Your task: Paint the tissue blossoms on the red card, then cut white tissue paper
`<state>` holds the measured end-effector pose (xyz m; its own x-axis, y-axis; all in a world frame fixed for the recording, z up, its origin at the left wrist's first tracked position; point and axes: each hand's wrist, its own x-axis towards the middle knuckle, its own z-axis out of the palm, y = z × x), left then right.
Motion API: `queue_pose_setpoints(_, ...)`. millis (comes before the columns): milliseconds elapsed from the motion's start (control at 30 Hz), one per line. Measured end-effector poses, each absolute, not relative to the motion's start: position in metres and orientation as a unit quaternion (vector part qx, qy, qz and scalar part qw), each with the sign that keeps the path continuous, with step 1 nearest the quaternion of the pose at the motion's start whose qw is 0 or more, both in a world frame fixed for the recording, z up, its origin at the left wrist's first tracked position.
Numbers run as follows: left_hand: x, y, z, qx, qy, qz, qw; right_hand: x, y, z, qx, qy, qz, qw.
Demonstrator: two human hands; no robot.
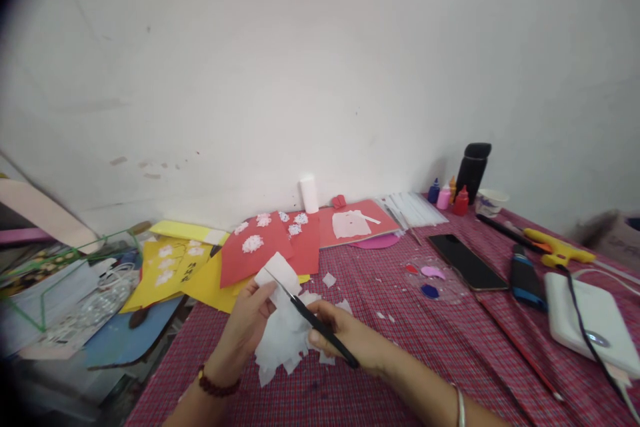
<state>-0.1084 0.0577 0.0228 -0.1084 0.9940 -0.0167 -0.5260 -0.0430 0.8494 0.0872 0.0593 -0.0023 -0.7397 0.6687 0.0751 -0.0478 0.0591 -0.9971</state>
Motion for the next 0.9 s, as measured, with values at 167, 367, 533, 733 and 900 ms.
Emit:
queue_pose_setpoints(167,-0.104,0.057,0.018,0.331,0.368,0.636,0.592,0.084,0.057,-0.002,-0.226,-0.660,0.656,0.288)
queue_pose_setpoints(367,-0.102,0.057,0.020,0.322,0.374,0.647,0.582,0.080,0.053,0.002,-0.231,-0.638,0.670,0.301)
queue_pose_setpoints(533,-0.102,0.059,0.018,0.326,0.377,0.645,0.579,0.078,0.053,-0.007,-0.239,-0.632,0.667,0.314)
queue_pose_setpoints(733,-0.105,0.058,0.013,0.337,0.364,0.641,0.586,0.077,0.055,-0.017,-0.240,-0.629,0.669,0.315)
queue_pose_setpoints(900,-0.104,0.058,0.015,0.316,0.338,0.648,0.605,0.082,0.056,-0.014,-0.209,-0.621,0.697,0.292)
